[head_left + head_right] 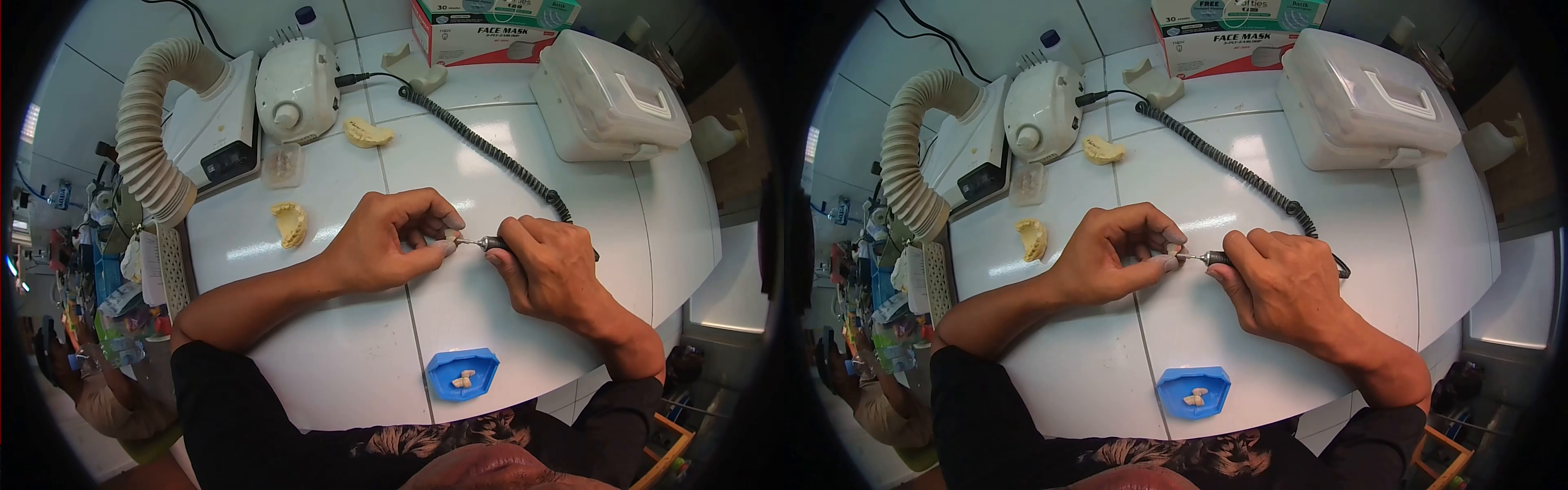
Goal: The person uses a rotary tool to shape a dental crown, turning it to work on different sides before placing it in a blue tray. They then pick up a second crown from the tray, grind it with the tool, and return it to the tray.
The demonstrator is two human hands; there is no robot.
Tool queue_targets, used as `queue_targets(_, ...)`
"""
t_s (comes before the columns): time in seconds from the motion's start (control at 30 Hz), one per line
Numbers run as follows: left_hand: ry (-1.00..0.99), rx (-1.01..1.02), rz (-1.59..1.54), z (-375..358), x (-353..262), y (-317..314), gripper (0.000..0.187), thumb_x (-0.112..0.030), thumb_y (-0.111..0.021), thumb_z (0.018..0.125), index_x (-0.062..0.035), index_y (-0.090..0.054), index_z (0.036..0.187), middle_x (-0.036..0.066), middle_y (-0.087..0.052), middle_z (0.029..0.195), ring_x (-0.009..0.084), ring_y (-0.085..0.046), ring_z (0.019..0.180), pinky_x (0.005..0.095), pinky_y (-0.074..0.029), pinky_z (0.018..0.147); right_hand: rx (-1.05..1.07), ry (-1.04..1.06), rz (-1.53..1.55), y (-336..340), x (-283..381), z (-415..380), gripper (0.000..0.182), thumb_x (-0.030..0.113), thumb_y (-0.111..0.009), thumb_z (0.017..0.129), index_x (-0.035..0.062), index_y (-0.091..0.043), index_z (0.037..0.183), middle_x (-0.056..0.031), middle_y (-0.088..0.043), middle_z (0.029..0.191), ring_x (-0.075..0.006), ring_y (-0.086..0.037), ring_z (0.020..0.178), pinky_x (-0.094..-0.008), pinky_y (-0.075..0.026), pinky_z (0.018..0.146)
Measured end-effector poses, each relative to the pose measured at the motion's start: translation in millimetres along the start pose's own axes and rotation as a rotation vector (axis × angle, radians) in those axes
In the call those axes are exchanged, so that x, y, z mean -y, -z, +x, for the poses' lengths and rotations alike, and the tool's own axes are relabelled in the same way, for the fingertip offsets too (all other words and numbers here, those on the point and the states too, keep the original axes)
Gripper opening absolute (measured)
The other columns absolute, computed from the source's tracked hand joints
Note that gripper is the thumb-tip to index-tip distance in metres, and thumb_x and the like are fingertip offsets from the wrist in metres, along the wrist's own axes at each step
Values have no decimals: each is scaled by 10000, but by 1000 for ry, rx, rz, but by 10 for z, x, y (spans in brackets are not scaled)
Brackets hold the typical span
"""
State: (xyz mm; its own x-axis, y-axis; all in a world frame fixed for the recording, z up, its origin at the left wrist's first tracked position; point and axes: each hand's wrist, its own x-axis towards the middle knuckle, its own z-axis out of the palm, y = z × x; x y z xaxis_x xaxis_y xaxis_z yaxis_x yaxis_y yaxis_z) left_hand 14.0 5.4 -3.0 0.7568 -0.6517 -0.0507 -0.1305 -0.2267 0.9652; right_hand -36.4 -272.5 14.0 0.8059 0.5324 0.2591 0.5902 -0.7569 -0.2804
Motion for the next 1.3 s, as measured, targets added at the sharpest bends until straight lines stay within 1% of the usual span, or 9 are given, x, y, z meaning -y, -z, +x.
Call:
queue_targets(0.13, 8, 1, -28, -3, -1, 4, 273, -47, -772, 975, -8, -725, 1241, 65, -815, 1141, 108, -759, 1071, 242, -566, 829, -8, 4, 3, -2, -1, 7, 294, 296, -769, 1030, 73, -637, 891, -77, -595, 711, -287, -628, 562, -426, -465, 508)
queue_targets(0.23, 22, 5, -67, -6, 5, 2, 270, -37, -775, 969, -6, -723, 1233, 65, -818, 1124, 101, -761, 1054, 234, -563, 818, -21, 6, 7, -8, 6, 11, 289, 285, -769, 1030, 73, -632, 889, -76, -591, 711, -286, -622, 562, -427, -463, 507)
queue_targets(0.43, 69, 6, -72, -7, -11, -3, 277, -52, -813, 963, 2, -720, 1218, 51, -810, 1054, 68, -746, 951, 206, -541, 755, -23, 6, 6, -16, 31, 17, 286, 281, -764, 1033, 73, -624, 897, -74, -584, 713, -287, -617, 567, -427, -456, 508)
queue_targets(0.53, 54, 5, -70, -9, 0, -1, 268, -60, -822, 967, 0, -719, 1207, 37, -794, 1028, 52, -720, 902, 199, -523, 725, -30, -3, 10, -23, 29, 18, 285, 281, -757, 1041, 73, -618, 905, -74, -583, 715, -290, -617, 571, -428, -453, 508)
queue_targets(0.63, 79, 9, -91, -12, -25, 14, 253, -70, -820, 974, -11, -720, 1199, 26, -777, 1029, 47, -696, 885, 205, -515, 733, -34, -17, 18, -37, 11, 7, 284, 284, -745, 1053, 74, -613, 915, -73, -582, 714, -293, -619, 575, -431, -452, 509)
queue_targets(0.83, 43, -84, -217, -3, 48, -17, 250, -115, -831, 995, -33, -732, 1209, 16, -752, 1047, 50, -668, 913, 224, -510, 772, -38, -26, 40, -26, -5, -3, 280, 288, -730, 1066, 75, -612, 927, -75, -589, 716, -298, -625, 580, -435, -454, 511)
queue_targets(1.03, -21, -32, -16, -9, 2, 18, 259, -105, -827, 1004, -18, -766, 1240, 4, -752, 1044, 56, -664, 923, 230, -509, 766, -28, -26, 36, -17, -3, -1, 277, 282, -736, 1060, 74, -614, 925, -78, -595, 719, -299, -630, 583, -436, -456, 510)
queue_targets(1.13, -13, -41, -17, -6, -4, 14, 261, -85, -817, 1011, 1, -768, 1253, 31, -775, 1060, 65, -693, 943, 233, -538, 789, -23, -22, 22, -17, -2, 2, 277, 280, -743, 1055, 73, -614, 923, -79, -594, 718, -300, -631, 583, -435, -457, 509)
queue_targets(1.3, 55, -41, -75, -2, 1, 7, 252, -71, -802, 1025, 23, -752, 1253, 83, -809, 1107, 91, -763, 994, 233, -598, 836, -21, -25, 12, -20, 8, 5, 277, 277, -749, 1050, 70, -616, 922, -80, -592, 716, -301, -631, 584, -439, -459, 513)
